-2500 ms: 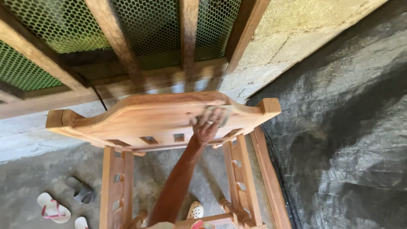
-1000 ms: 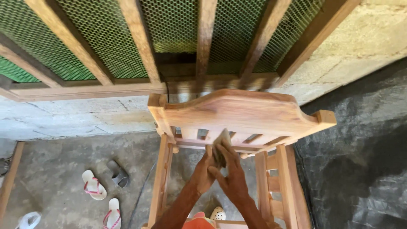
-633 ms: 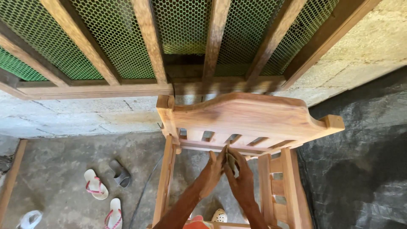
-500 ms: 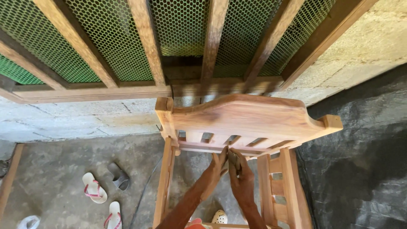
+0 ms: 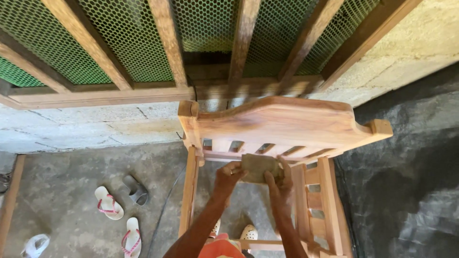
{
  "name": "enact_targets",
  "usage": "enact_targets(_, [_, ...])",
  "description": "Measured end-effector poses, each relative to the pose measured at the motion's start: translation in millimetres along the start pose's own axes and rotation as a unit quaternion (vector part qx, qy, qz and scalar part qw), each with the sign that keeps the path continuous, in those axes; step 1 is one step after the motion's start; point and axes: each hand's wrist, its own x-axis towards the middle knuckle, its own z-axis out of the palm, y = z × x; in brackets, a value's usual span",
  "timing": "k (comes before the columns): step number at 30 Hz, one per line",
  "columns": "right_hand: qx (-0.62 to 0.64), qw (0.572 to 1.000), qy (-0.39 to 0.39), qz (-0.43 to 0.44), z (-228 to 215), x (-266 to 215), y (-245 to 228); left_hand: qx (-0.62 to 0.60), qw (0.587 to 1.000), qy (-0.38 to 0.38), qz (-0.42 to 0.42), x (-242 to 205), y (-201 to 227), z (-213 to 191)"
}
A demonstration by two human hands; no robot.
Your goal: The person sands the backrest and frame of a wooden chair using a sanding block, rubbing the top rail, edges, and side rails by hand while steadying the chair with the other hand. They reposition the chair and continue sanding different surfaces of the backrest and armrest area.
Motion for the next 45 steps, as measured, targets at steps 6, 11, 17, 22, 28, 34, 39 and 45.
enact_targets(6, [-0.31, 0.899, 0.078, -0.301, 8, -27, -12, -0.044, 0.996, 0.06, 0.04, 2, 4, -13])
enact_targets(11, [-0.275, 0.857, 0.079, -0.428, 5, -38, 37, -0.037, 0.993, 0.072, 0.084, -6, 10, -4])
enact_targets(17, [-0.474, 0.827, -0.185, -0.237, -6, -14, 110, -0.007, 0.995, 0.062, 0.073, 9, 7, -2])
enact_targets(22, [-0.435, 0.849, -0.016, -0.299, 9, -27, 45, 0.046, 0.994, 0.042, 0.085, 17, 1, 0])
enact_targets(28, [-0.41, 0.816, 0.058, -0.404, 19, -2, 56, 0.133, 0.991, -0.002, 0.024, 6, 61, 25])
enact_targets(34, [-0.202, 0.878, 0.133, -0.413, -36, 78, 87, 0.284, 0.9, 0.05, 0.329, 24, 93, 21])
enact_targets(39, [-0.319, 0.811, 0.427, -0.241, -125, 142, 71, 0.481, 0.725, 0.185, 0.457, 78, 131, -39])
enact_targets(45, [-0.201, 0.785, 0.526, -0.258, -77, 190, 47, 0.528, 0.736, 0.045, 0.421, 104, 160, -57])
